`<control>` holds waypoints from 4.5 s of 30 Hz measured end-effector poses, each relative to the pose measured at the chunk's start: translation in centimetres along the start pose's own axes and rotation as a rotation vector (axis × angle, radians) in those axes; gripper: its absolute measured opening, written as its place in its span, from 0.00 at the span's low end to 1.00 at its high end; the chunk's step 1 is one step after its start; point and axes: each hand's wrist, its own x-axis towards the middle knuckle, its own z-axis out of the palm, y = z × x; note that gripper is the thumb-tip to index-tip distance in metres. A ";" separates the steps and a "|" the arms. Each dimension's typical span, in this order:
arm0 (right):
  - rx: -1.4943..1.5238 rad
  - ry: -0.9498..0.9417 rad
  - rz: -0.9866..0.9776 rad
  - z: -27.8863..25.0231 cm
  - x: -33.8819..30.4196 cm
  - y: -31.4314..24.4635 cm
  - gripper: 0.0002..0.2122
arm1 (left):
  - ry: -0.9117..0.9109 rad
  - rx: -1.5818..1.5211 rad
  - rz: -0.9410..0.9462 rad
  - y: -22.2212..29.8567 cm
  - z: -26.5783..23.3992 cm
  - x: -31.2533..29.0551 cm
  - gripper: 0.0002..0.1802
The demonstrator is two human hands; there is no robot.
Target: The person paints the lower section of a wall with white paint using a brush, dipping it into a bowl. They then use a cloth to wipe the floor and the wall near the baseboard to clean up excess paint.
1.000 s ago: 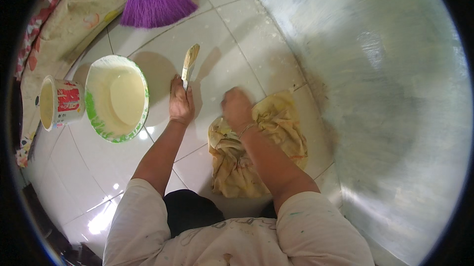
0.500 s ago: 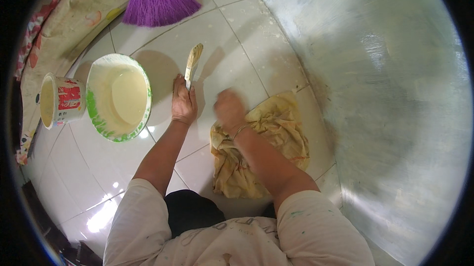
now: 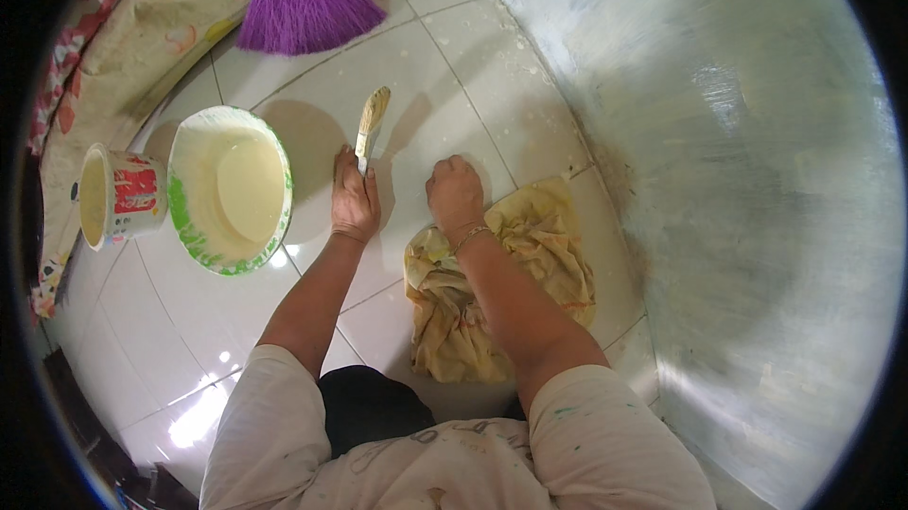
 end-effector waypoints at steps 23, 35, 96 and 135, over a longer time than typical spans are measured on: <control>-0.061 -0.141 -0.233 -0.7 -8.9 -0.3 0.16 | 0.023 0.006 -0.013 0.3 0.0 0.2 0.16; -0.074 -0.276 -0.329 -2.5 -11.6 -0.8 0.17 | 0.023 0.021 -0.028 -0.2 -0.2 -0.3 0.17; -0.165 -0.200 0.847 -9.1 -7.0 14.0 0.15 | -0.002 0.092 0.018 -0.4 0.8 -0.4 0.19; -0.163 -0.262 0.558 -8.1 7.8 12.6 0.10 | -0.004 0.073 0.032 0.2 0.2 0.1 0.16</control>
